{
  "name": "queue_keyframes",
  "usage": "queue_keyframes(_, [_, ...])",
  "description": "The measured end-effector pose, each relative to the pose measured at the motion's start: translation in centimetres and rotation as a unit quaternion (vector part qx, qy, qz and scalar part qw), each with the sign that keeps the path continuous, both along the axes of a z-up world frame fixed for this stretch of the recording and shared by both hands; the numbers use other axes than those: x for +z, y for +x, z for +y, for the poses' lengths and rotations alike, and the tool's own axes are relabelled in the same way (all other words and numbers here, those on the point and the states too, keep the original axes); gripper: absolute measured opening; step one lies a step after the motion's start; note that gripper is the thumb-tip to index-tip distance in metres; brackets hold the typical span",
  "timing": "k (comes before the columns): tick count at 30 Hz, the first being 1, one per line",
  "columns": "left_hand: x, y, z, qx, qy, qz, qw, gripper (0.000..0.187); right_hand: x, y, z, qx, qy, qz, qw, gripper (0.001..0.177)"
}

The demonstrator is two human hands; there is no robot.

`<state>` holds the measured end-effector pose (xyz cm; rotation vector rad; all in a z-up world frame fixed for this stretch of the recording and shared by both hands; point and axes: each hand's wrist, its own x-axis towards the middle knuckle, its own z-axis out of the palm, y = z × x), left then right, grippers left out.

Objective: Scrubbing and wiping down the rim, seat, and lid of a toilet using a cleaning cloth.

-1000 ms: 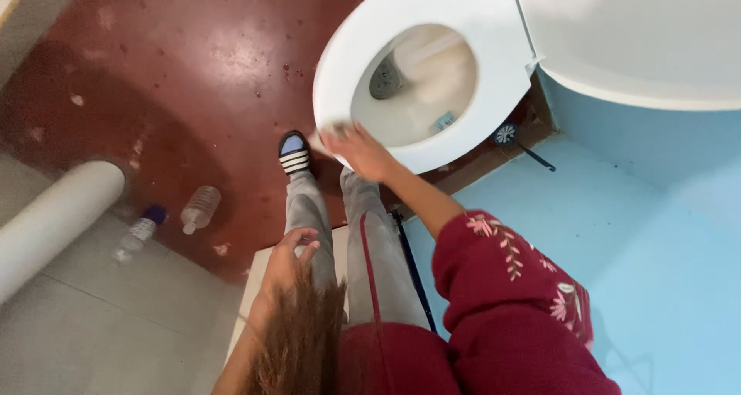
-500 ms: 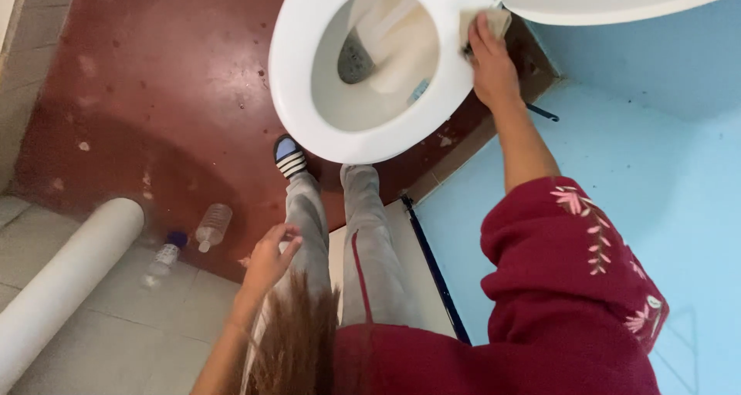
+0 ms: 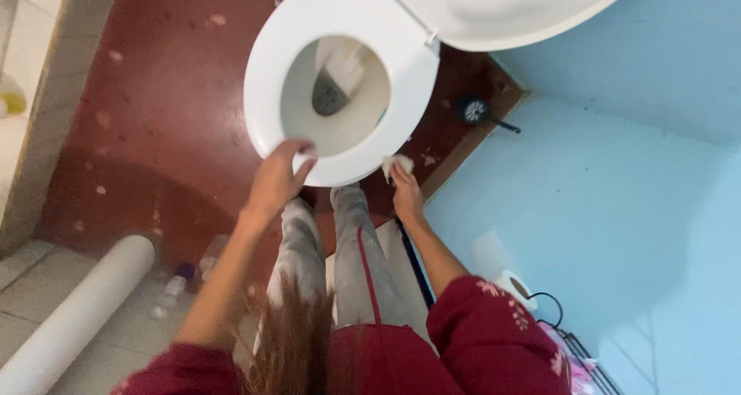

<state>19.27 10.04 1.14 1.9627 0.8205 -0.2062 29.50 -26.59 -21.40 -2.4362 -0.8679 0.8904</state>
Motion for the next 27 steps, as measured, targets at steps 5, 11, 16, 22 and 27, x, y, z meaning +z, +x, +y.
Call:
queue_keyframes(5, [10.1,14.9,6.2,-0.061,0.156,-0.185,0.968,0.024,-2.6,9.8,-6.9,-0.655,0.033,0.202,0.727,0.028])
queue_keyframes(11, [15.6,20.8,7.2,-0.006,0.087,-0.298,0.951,0.015,10.5,30.4,4.7,-0.579,0.376,0.239,0.683,0.062])
queue_keyframes(16, [17.4,20.6,4.7,0.031,-0.083,-0.307,0.948,0.035,16.5,33.1,10.8,-0.301,0.383,0.06,0.871,0.042])
queue_keyframes(22, [18.0,14.4,-0.4,0.097,-0.155,-0.253,0.95,0.077,19.2,27.8,8.1,-0.207,0.297,0.09,0.928,0.032])
queue_keyframes(27, [16.0,6.2,-5.1,0.342,-0.29,-0.134,0.883,0.067,22.7,20.4,8.5,-0.08,0.22,0.138,0.962,0.039])
